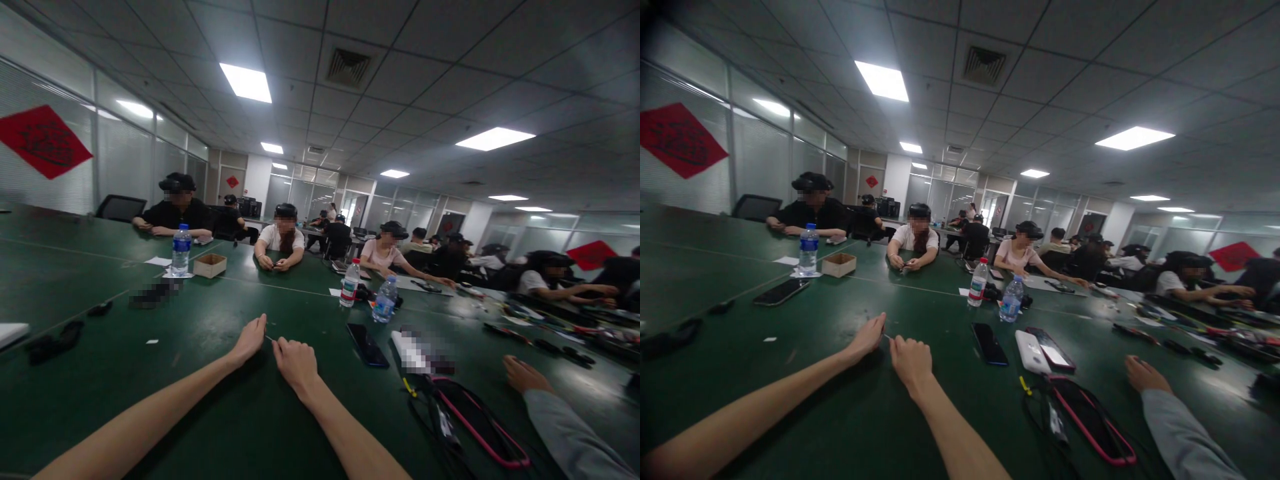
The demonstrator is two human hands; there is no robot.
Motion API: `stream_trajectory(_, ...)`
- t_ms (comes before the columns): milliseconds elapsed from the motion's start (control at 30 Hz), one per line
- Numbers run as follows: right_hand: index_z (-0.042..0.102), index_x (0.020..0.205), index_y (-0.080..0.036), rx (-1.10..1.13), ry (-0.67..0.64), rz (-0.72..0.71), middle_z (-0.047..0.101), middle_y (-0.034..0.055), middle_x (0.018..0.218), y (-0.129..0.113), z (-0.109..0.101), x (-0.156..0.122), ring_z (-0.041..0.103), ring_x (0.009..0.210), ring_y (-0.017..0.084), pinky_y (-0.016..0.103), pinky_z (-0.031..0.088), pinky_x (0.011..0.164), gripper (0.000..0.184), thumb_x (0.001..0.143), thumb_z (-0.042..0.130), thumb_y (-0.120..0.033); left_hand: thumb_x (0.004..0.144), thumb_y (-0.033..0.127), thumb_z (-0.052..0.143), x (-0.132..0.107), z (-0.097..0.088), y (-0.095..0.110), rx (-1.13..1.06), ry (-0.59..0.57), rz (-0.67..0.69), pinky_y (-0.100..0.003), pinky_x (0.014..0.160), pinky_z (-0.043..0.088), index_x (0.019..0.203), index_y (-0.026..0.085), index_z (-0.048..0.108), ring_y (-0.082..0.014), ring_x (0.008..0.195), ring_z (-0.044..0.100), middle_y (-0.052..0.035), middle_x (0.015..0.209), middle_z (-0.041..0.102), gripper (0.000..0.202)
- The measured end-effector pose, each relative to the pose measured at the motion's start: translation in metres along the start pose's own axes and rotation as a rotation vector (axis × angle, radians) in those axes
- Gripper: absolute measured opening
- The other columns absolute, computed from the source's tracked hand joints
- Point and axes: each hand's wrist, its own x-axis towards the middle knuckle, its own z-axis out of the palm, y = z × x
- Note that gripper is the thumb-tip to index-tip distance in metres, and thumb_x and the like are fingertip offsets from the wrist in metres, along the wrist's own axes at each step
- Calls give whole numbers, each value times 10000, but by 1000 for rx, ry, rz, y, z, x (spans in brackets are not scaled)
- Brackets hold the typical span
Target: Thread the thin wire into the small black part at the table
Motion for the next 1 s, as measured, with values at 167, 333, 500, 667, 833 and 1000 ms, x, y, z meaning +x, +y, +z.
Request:
stream_trajectory(167,610,960,-214,21,-19,33,686,82,861,-4,2,1,652,683,145,231,451,604,496,980,191,-479,890,530,210,-7,-6,13,2,13,-42,-282,522,380,677,196,513,-181,513,540,-28,545,545,499)
stream_trajectory(333,602,950,-216,27,-31,50,683,73,843,-6,3,3,655,682,146,222,449,583,487,985,185,-465,898,522,248,-12,-9,21,-30,34,-68,-285,514,378,717,185,528,-190,529,543,-32,542,538,475)
stream_trajectory(500,597,963,-226,20,-33,48,688,68,853,-7,3,3,663,701,155,235,463,599,492,987,165,-461,905,502,277,-14,-10,24,-22,67,-54,-278,536,383,697,182,524,-191,567,558,-40,558,551,454)
stream_trajectory(667,593,999,-237,-17,-37,96,691,81,874,-11,7,4,672,764,191,297,481,678,474,985,178,-464,888,512,325,-16,-10,25,-58,80,-66,-261,531,371,685,175,526,-165,532,533,-23,548,534,443)
stream_trajectory(833,600,1039,-208,46,-93,261,685,113,925,4,2,16,666,776,187,310,478,704,481,985,195,-462,849,570,376,-24,2,26,-88,-12,-22,-246,514,352,698,174,522,-151,528,511,-14,557,527,448)
stream_trajectory(1000,614,1009,-215,71,-77,278,684,99,895,24,0,19,661,761,182,299,467,697,434,979,254,-457,832,656,310,-22,10,20,-292,-141,-146,-212,411,250,764,189,461,-96,376,355,56,468,399,496)
